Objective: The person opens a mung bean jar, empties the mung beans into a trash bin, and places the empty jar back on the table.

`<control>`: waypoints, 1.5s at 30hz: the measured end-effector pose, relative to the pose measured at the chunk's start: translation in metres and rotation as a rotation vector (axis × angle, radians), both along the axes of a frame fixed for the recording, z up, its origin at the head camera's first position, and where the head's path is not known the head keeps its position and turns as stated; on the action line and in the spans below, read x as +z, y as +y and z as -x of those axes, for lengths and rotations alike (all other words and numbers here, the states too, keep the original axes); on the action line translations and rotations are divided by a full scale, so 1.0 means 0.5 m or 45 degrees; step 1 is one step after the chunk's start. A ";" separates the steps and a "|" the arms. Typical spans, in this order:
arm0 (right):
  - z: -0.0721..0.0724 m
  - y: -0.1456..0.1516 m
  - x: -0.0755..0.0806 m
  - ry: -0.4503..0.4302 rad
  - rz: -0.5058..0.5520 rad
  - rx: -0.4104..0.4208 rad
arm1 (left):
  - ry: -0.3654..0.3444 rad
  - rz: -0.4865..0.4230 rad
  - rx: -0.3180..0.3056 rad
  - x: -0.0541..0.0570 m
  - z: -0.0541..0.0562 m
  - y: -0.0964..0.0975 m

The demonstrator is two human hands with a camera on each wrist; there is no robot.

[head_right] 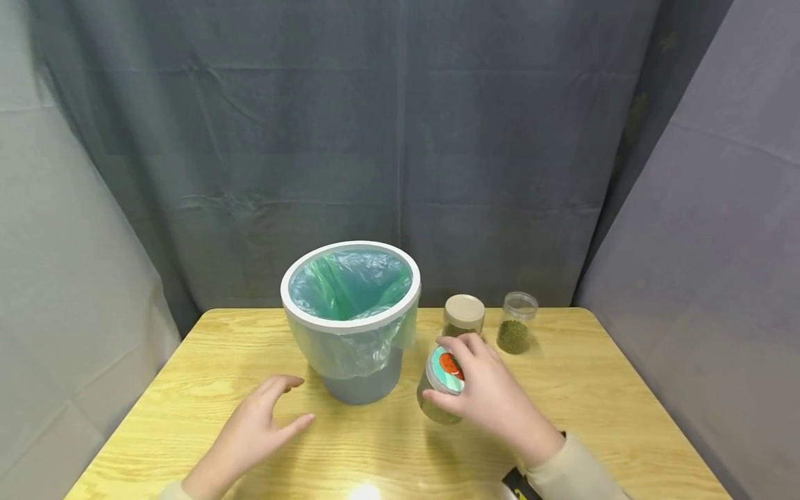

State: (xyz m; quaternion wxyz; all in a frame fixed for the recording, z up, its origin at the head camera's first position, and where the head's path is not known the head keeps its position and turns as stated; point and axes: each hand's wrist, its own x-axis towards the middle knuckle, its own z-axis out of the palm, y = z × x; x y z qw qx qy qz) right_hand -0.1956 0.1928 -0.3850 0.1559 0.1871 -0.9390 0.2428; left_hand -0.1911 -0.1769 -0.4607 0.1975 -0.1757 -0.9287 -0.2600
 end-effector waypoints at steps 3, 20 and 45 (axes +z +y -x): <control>-0.008 -0.013 -0.001 0.049 0.007 0.036 | -0.056 -0.035 -0.034 0.008 -0.009 0.014; -0.064 -0.079 -0.028 0.147 0.078 0.188 | -0.405 -0.114 -0.377 0.015 -0.052 0.082; -0.061 -0.115 -0.074 0.147 0.224 0.326 | -0.471 -0.331 -0.614 -0.019 -0.020 0.170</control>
